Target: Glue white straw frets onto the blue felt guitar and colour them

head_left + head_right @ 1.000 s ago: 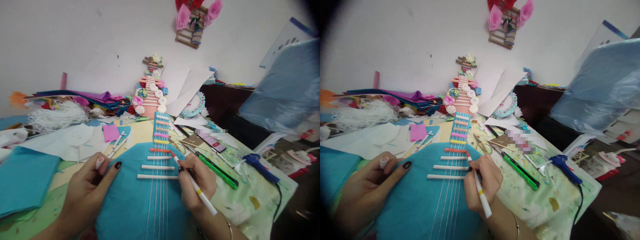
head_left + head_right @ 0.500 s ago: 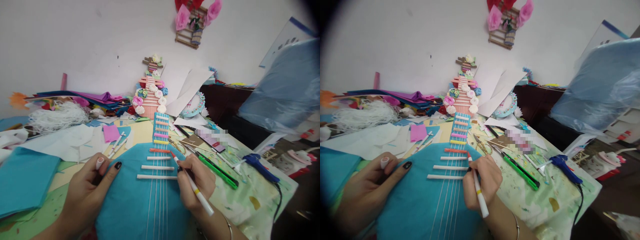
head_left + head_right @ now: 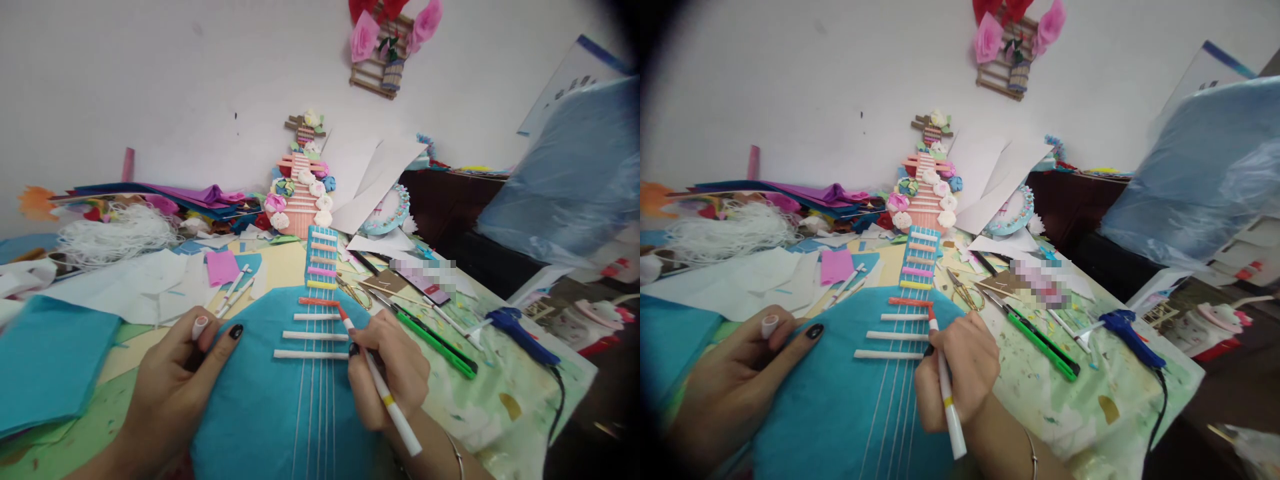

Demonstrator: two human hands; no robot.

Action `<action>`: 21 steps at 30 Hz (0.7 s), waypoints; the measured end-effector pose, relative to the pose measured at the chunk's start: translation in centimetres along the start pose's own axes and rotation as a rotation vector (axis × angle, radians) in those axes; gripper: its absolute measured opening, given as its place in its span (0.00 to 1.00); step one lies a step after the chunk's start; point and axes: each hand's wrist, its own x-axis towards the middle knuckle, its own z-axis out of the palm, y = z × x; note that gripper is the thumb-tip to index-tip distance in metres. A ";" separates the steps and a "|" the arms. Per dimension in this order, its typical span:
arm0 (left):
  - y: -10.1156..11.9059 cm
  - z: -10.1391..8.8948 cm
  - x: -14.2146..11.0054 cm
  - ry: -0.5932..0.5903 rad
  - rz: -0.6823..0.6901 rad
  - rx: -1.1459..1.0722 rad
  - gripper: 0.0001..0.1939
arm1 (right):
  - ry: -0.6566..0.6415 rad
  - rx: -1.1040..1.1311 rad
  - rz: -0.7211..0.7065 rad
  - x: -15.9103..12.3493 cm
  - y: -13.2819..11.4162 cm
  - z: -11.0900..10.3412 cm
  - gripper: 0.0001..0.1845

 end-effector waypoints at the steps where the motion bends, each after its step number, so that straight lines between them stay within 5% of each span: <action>1: -0.1 0.0 0.0 0.004 0.002 0.004 0.20 | -0.008 0.001 -0.005 0.0 0.0 0.0 0.10; 10: -0.1 0.1 0.1 -0.005 0.013 -0.007 0.21 | 0.047 -0.001 0.119 -0.6 0.6 -0.6 0.13; 15: -0.1 0.1 0.3 -0.018 -0.008 -0.007 0.20 | -0.188 0.081 0.168 0.7 1.4 -0.9 0.11; 21: 0.1 0.4 0.8 -0.055 -0.023 0.015 0.19 | -0.436 0.131 0.006 0.9 2.3 -0.1 0.14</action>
